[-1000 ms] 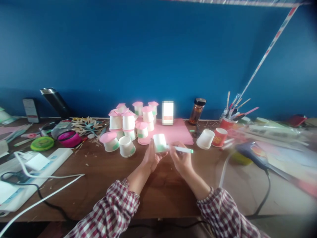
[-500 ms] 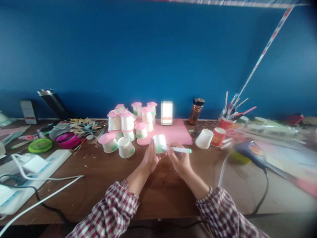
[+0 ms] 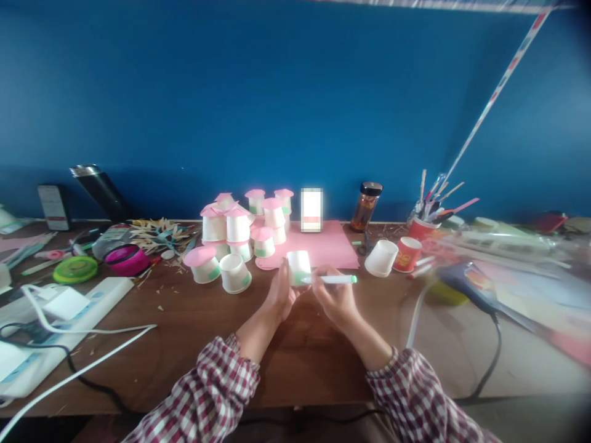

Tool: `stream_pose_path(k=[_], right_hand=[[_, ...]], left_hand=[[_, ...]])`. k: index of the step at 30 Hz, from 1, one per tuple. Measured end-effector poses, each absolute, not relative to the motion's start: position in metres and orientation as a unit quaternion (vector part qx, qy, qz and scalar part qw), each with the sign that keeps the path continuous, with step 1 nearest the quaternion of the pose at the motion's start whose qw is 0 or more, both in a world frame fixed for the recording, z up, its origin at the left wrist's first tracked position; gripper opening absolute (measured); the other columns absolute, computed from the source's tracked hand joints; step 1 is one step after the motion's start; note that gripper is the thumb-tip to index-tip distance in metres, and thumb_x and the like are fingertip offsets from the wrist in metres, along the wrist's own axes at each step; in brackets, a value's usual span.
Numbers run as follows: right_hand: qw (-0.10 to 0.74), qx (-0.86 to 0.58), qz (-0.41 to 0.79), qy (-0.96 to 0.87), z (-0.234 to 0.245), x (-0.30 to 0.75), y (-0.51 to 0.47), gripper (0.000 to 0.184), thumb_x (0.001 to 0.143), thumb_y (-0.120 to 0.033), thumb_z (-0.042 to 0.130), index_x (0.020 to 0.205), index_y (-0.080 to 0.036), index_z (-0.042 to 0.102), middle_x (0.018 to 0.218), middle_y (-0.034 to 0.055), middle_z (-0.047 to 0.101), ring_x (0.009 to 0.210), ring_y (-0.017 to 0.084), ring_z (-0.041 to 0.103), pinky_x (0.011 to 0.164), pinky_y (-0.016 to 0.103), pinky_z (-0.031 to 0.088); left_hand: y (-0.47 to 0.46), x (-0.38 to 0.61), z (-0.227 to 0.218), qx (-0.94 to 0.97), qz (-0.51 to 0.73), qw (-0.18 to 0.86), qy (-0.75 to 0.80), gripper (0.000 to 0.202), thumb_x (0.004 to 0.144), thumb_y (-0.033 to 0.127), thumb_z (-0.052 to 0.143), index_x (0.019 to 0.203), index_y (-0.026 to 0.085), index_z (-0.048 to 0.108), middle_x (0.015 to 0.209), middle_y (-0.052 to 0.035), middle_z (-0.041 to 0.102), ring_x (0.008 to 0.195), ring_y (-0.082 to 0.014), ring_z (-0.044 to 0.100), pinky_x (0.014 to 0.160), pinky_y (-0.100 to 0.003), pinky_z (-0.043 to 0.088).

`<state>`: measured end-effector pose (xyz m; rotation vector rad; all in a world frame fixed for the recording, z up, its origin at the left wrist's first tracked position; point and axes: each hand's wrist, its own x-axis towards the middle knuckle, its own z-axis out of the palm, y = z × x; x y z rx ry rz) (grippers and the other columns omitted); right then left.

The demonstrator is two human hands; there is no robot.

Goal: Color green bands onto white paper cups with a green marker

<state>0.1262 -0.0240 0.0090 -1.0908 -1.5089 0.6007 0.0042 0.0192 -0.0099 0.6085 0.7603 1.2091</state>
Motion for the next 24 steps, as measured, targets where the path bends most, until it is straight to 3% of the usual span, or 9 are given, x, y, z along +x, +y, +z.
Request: stream_pose_path(k=[24], right_hand=[[0.549, -0.467, 0.258, -0.644, 0.0081, 0.1257, -0.0243, 0.011, 0.083, -0.026, 0.055, 0.078, -0.017, 0.058, 0.064, -0.0007, 0.057, 0.053, 0.011, 0.051, 0.050, 0.021, 0.041]], left_hand=[[0.0147, 0.0046, -0.0071, 0.303, 0.554, 0.703, 0.327, 0.048, 0.081, 0.057, 0.053, 0.105, 0.016, 0.061, 0.094, -0.0093, 0.068, 0.089, -0.0219, 0.065, 0.077, -0.034, 0.053]])
